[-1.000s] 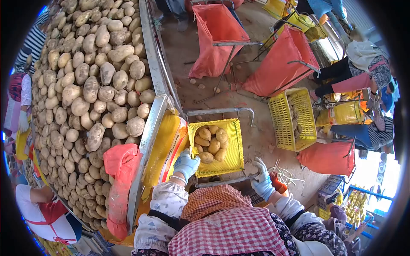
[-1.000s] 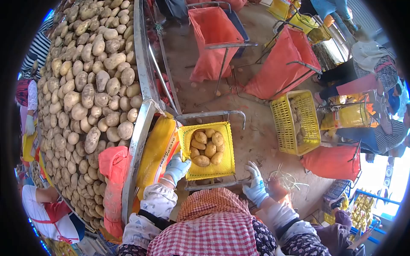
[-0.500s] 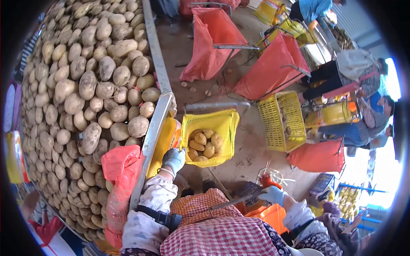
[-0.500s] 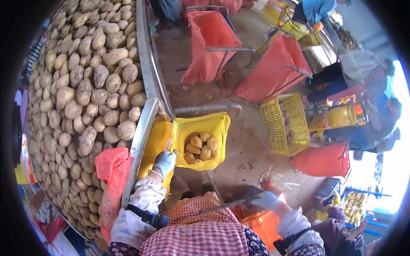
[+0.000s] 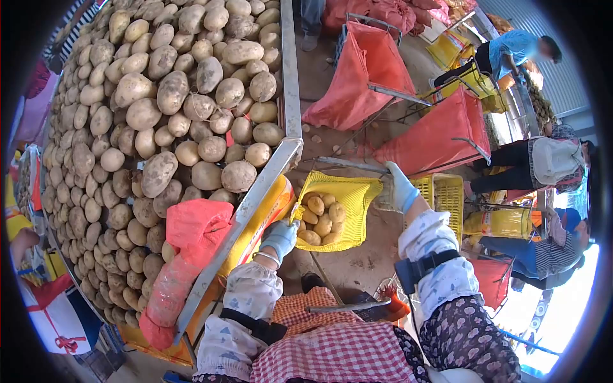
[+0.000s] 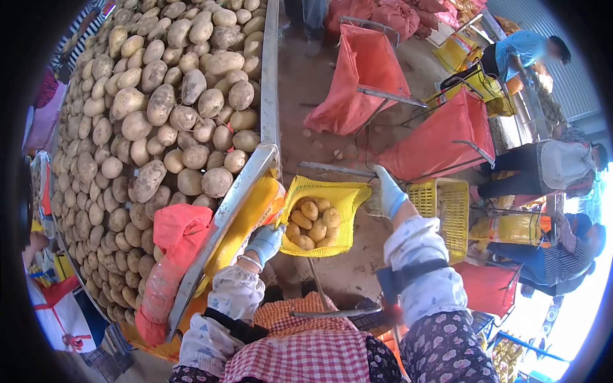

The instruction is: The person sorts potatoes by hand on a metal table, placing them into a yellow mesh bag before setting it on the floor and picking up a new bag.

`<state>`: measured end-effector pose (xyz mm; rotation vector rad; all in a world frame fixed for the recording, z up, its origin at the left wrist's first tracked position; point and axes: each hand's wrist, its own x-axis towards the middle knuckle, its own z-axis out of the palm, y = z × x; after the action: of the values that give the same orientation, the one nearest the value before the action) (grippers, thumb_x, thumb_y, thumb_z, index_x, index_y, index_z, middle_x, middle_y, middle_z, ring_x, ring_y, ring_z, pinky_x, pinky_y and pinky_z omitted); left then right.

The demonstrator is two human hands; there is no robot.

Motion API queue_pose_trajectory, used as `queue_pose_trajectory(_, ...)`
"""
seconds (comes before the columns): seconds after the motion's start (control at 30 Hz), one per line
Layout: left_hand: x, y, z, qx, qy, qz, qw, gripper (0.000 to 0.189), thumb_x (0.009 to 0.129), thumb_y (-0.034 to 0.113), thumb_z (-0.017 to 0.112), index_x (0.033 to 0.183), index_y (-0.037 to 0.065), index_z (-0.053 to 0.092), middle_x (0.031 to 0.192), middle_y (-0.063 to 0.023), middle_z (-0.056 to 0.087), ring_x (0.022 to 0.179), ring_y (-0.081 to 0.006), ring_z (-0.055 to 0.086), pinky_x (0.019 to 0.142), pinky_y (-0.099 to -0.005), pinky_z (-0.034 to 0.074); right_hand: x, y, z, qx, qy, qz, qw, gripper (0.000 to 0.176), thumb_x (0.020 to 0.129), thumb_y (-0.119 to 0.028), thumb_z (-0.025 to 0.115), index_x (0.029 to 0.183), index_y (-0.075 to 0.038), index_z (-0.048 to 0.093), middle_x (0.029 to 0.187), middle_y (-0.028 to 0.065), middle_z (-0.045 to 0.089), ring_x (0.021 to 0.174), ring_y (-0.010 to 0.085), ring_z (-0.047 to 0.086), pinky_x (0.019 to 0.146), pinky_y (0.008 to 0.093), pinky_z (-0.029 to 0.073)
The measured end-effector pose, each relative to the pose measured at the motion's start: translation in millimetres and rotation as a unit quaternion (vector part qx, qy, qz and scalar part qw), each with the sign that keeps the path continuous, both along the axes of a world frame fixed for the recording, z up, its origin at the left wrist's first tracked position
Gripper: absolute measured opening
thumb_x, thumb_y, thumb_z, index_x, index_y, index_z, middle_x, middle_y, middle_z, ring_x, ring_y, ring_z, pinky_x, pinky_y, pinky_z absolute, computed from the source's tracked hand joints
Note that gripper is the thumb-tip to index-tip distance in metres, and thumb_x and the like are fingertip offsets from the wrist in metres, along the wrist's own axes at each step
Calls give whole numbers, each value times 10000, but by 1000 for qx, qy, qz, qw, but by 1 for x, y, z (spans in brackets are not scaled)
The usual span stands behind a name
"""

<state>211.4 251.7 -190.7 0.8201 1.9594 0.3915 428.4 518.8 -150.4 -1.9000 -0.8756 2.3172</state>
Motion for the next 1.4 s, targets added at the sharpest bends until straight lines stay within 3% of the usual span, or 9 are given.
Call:
queue_pose_trajectory(0.17,9,-3,0,11,-48,67,997,466,930,444,451,938,26,658,849,-237,654,824,-389,628,731,-449,473,3,-14,46,1,-84,-42,996,630,805,-672,477,1115,-130,562,1075,133,613,1009,313,547,886,484,393)
queue_pose_trajectory(0.47,18,2,6,64,30,45,996,482,922,463,453,966,29,657,893,-235,654,881,-405,616,780,-454,474,23,16,-36,-18,72,-174,982,215,853,-263,466,899,-82,573,917,128,642,915,321,605,866,460,455)
queue_pose_trajectory(0.73,22,-38,-26,44,-35,130,990,518,924,483,470,921,-10,627,740,-189,637,729,-345,616,656,-423,463,17,50,17,519,44,-36,853,247,800,6,515,1043,-13,552,1030,112,604,958,204,554,831,322,469)
queue_pose_trajectory(0.83,22,-62,-37,66,-83,165,981,477,922,446,507,953,-14,627,728,-123,619,698,-233,603,665,-357,478,25,1,21,520,14,-119,846,435,873,-87,554,1273,28,429,1233,158,519,1134,231,500,960,337,409)
queue_pose_trajectory(0.9,24,-68,-36,62,-92,121,986,467,937,451,437,978,33,641,892,-228,654,897,-392,617,782,-439,477,53,-43,9,500,-107,15,859,682,891,-191,610,1413,41,237,1394,190,377,1279,259,394,1053,354,332)
queue_pose_trajectory(1.03,40,-80,-17,38,-46,104,993,481,926,470,455,927,28,647,851,-222,654,849,-382,620,787,-447,460,37,-136,-53,521,-95,123,839,794,833,-190,689,1417,61,213,1412,208,344,1298,268,367,1083,333,295)
queue_pose_trajectory(1.17,42,-99,-35,59,11,120,991,492,930,473,426,940,33,647,879,-221,660,883,-382,621,786,-450,466,-9,-110,-79,445,-207,123,863,676,811,-123,672,1368,53,333,1299,197,474,1175,258,490,1001,328,395)
queue_pose_trajectory(1.23,38,-99,-11,24,18,95,995,476,928,460,423,951,41,647,888,-217,661,892,-380,621,789,-454,470,-2,-76,-122,258,13,160,953,520,793,-53,606,1286,27,462,1147,153,592,990,244,590,865,332,482)
queue_pose_trajectory(1.4,58,-112,-5,2,170,121,978,330,852,347,494,1015,112,658,923,-174,665,887,-363,633,771,-489,484,-2,-76,-148,205,61,-37,976,389,813,-11,482,1194,-20,558,974,67,640,804,200,602,738,310,505)
